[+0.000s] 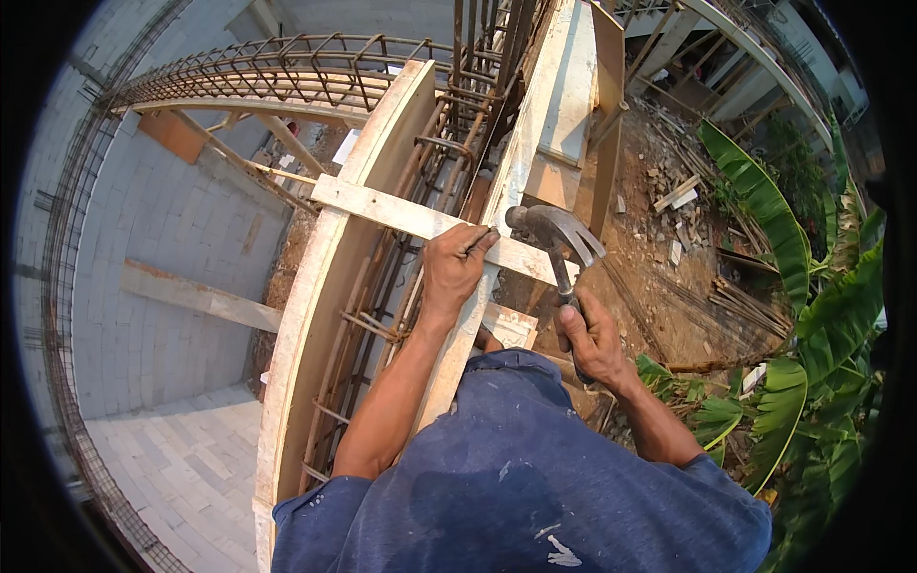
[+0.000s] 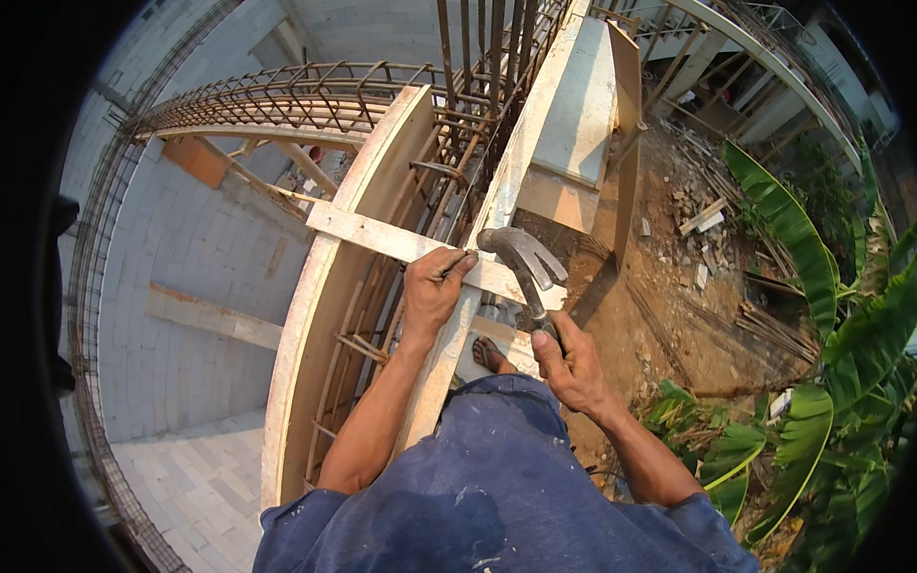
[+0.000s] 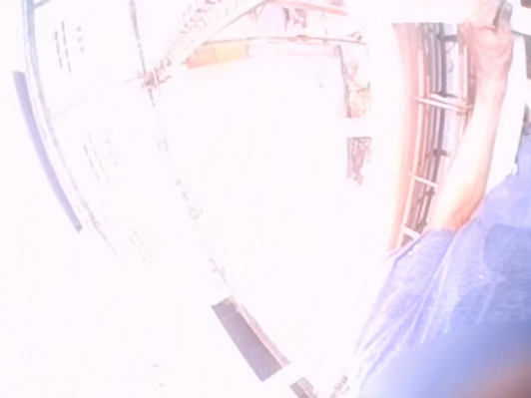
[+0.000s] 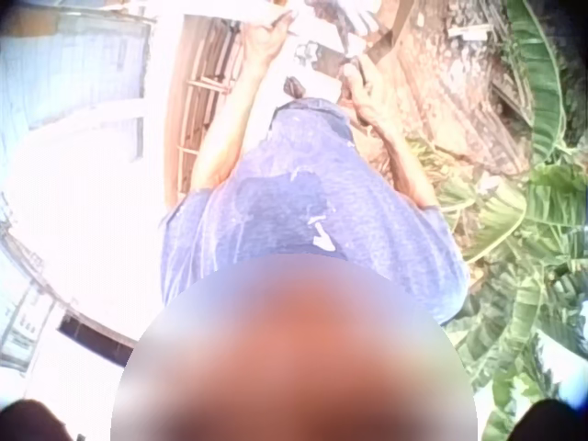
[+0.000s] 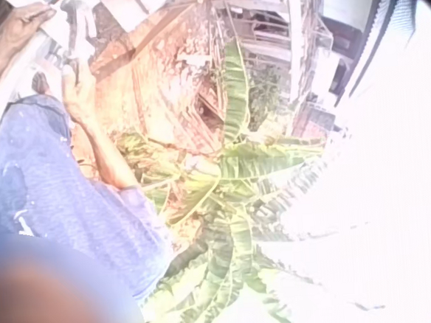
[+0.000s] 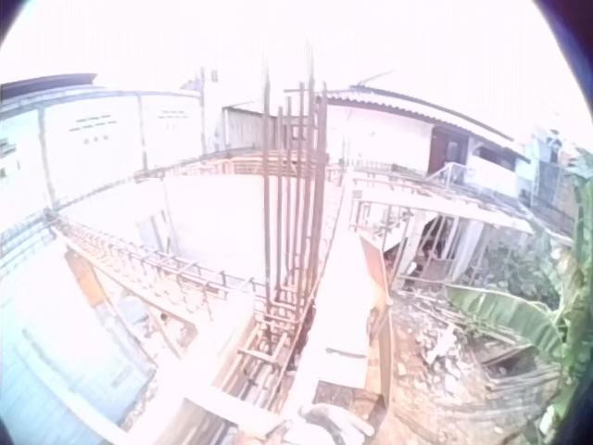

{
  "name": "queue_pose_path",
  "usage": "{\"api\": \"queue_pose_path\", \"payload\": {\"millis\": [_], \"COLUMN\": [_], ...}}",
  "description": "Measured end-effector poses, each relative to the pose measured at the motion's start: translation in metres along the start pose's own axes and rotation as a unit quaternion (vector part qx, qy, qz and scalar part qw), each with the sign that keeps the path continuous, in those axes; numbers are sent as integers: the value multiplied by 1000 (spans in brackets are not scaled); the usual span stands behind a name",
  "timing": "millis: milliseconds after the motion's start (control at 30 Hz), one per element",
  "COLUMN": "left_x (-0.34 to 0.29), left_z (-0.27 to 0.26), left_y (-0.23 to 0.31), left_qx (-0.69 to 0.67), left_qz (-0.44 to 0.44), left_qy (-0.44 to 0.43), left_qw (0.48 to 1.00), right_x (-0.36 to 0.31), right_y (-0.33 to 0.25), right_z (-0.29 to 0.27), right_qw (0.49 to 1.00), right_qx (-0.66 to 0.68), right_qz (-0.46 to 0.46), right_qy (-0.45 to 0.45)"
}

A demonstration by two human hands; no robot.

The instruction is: The person hammers nails into a curved wooden formwork panel to secure it to a rebar framework. They then attach a wooden cross-brace to the formwork using a hammer and nails. A coworker assists by holding the formwork and measuring with a tape measure.

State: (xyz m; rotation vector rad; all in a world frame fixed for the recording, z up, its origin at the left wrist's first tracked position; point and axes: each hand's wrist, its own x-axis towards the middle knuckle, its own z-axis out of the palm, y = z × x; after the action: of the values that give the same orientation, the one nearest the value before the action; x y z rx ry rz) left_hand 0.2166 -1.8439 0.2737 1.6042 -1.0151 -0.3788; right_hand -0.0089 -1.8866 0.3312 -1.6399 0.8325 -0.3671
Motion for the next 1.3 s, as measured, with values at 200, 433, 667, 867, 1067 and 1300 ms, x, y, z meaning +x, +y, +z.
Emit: {"api": "queue_pose_path", "payload": {"millis": [200, 433, 667, 867, 1067, 1300], "left_x": [0, -1, 1, 0, -16, -110], "left_z": [-1, -2, -2, 1, -9, -78], "left_y": [-2, -3, -14, -20, -12, 32], "left_qx": [-7, 10, -8, -164, -183, -153], "left_qz": [7, 17, 9, -70, -89, -139], "left_qy": [-9, -26, -28, -11, 83, 276], "left_qw": [1000, 999, 1000, 984, 975, 939], "right_x": [13, 12, 24, 23, 15, 13], "right_y": [-35, -64, -53, -62, -40, -21], "right_z": [-12, -21, -15, -27, 0, 61], "right_qw": [995, 985, 958, 990, 992, 993], "right_qx": [-57, -76, -277, -122, 38, 36], "right_qz": [-81, -158, -66, -72, -117, -48], "right_qy": [-2, -3, -32, 5, -32, -99]}}
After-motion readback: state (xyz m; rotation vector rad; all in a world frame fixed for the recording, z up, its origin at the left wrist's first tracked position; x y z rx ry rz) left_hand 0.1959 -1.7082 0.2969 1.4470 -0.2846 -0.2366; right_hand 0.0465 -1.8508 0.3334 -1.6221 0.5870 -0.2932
